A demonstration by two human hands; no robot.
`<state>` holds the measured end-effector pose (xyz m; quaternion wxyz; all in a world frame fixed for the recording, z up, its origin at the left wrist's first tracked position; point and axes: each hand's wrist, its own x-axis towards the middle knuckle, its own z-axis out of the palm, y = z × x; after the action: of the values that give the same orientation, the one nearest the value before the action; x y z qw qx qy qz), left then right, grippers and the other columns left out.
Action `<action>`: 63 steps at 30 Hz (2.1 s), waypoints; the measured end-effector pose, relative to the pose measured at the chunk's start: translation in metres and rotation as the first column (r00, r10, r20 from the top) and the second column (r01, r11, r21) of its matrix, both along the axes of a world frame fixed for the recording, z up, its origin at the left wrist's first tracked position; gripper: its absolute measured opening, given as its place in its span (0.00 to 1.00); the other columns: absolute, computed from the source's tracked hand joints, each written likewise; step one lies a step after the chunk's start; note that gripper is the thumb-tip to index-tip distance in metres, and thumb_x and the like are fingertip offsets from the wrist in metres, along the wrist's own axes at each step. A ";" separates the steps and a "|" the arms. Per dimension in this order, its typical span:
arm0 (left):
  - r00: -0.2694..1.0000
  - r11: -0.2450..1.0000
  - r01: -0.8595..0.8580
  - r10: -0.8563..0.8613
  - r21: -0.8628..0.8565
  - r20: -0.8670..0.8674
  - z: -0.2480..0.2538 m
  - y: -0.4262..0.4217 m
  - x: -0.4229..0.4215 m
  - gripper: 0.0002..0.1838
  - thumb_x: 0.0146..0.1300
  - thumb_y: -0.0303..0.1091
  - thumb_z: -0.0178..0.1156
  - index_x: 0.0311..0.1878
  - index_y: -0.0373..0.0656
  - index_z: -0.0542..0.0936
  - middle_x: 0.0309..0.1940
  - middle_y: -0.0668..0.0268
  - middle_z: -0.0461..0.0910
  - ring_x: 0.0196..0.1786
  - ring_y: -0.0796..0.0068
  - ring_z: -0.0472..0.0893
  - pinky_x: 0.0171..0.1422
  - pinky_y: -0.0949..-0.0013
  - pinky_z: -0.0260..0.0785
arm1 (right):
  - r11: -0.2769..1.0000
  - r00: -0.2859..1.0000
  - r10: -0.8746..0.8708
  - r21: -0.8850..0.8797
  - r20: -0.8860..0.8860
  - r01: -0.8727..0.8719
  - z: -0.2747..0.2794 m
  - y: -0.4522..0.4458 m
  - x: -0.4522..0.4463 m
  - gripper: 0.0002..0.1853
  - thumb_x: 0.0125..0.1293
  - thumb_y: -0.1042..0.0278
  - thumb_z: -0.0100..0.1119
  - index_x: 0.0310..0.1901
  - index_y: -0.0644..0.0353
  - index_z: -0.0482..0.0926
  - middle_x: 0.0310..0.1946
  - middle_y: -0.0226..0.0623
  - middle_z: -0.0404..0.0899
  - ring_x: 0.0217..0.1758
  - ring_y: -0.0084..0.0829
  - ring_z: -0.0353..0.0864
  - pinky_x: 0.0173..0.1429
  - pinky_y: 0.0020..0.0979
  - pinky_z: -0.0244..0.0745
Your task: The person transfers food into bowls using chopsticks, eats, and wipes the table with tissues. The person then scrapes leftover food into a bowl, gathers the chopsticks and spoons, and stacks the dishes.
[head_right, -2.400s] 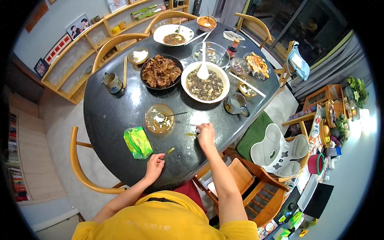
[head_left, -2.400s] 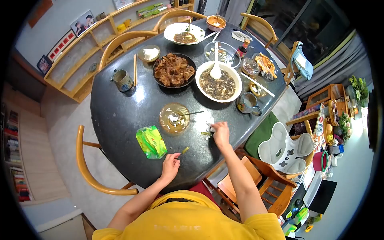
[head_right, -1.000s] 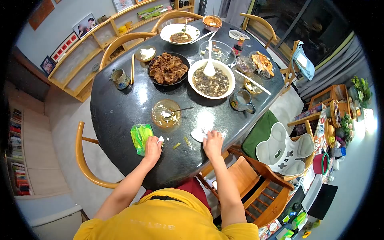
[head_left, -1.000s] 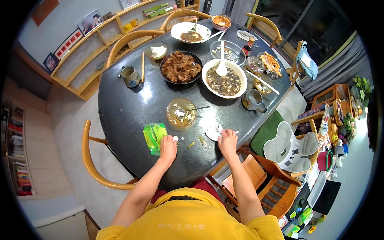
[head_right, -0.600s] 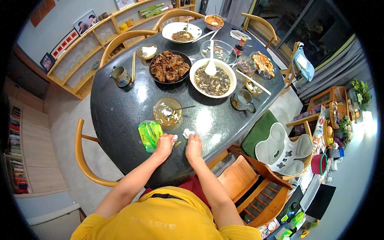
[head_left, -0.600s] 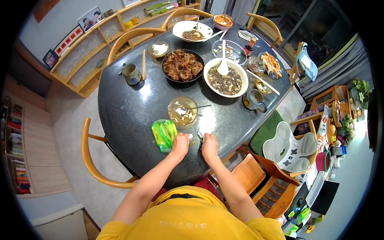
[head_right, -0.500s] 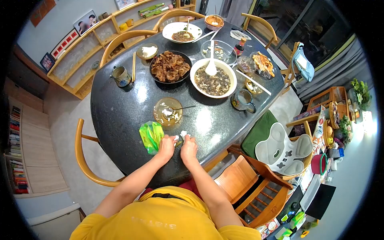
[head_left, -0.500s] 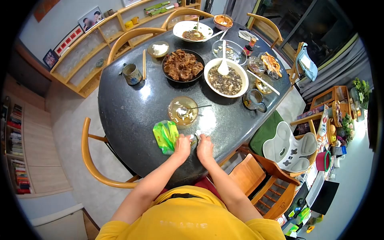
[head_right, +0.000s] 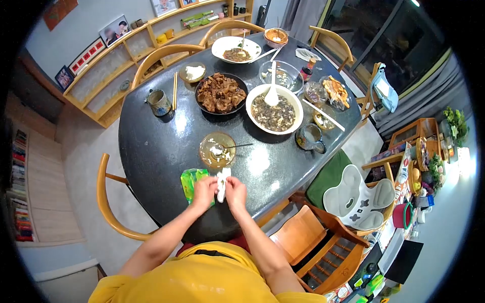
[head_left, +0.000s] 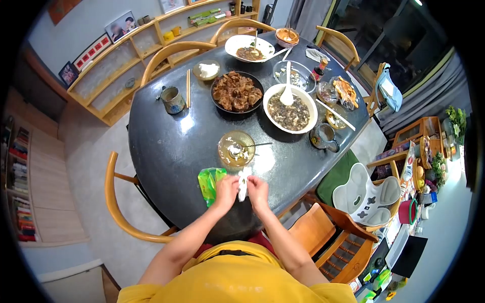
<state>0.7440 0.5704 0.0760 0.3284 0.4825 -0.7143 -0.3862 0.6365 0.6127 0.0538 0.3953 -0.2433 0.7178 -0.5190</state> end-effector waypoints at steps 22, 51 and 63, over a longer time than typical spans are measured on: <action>0.984 0.985 -0.156 0.149 -0.073 -0.096 0.003 -0.108 -0.018 0.12 0.51 0.16 0.54 0.38 0.39 0.79 0.31 0.60 0.81 0.35 0.71 0.81 0.42 0.72 0.72 | 0.982 0.853 0.144 -0.037 -0.501 -0.188 0.034 -0.100 -0.046 0.10 0.51 0.75 0.56 0.36 0.65 0.80 0.29 0.48 0.80 0.33 0.38 0.81 0.41 0.32 0.75; 0.821 0.877 0.147 0.150 0.458 -0.551 -0.007 -0.081 0.028 0.02 0.62 0.26 0.51 0.37 0.41 0.70 0.32 0.67 0.76 0.32 0.82 0.74 0.39 0.78 0.67 | 0.985 0.739 0.036 -0.102 -0.672 -0.140 -0.024 0.054 0.029 0.08 0.51 0.82 0.51 0.35 0.65 0.72 0.31 0.47 0.69 0.33 0.44 0.71 0.37 0.38 0.69; 0.778 0.852 0.175 0.188 0.494 -0.600 -0.004 -0.071 0.031 0.02 0.63 0.25 0.50 0.38 0.39 0.69 0.35 0.64 0.76 0.37 0.78 0.77 0.44 0.74 0.72 | 0.825 0.558 0.356 -0.029 -0.749 -0.564 -0.012 -0.008 0.027 0.13 0.48 0.80 0.54 0.39 0.65 0.74 0.40 0.46 0.71 0.44 0.46 0.72 0.46 0.37 0.70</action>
<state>0.7748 0.4991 0.0721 0.4045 0.3989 -0.4283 -0.7027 0.6638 0.6050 0.0422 0.1700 -0.6563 0.6464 -0.3501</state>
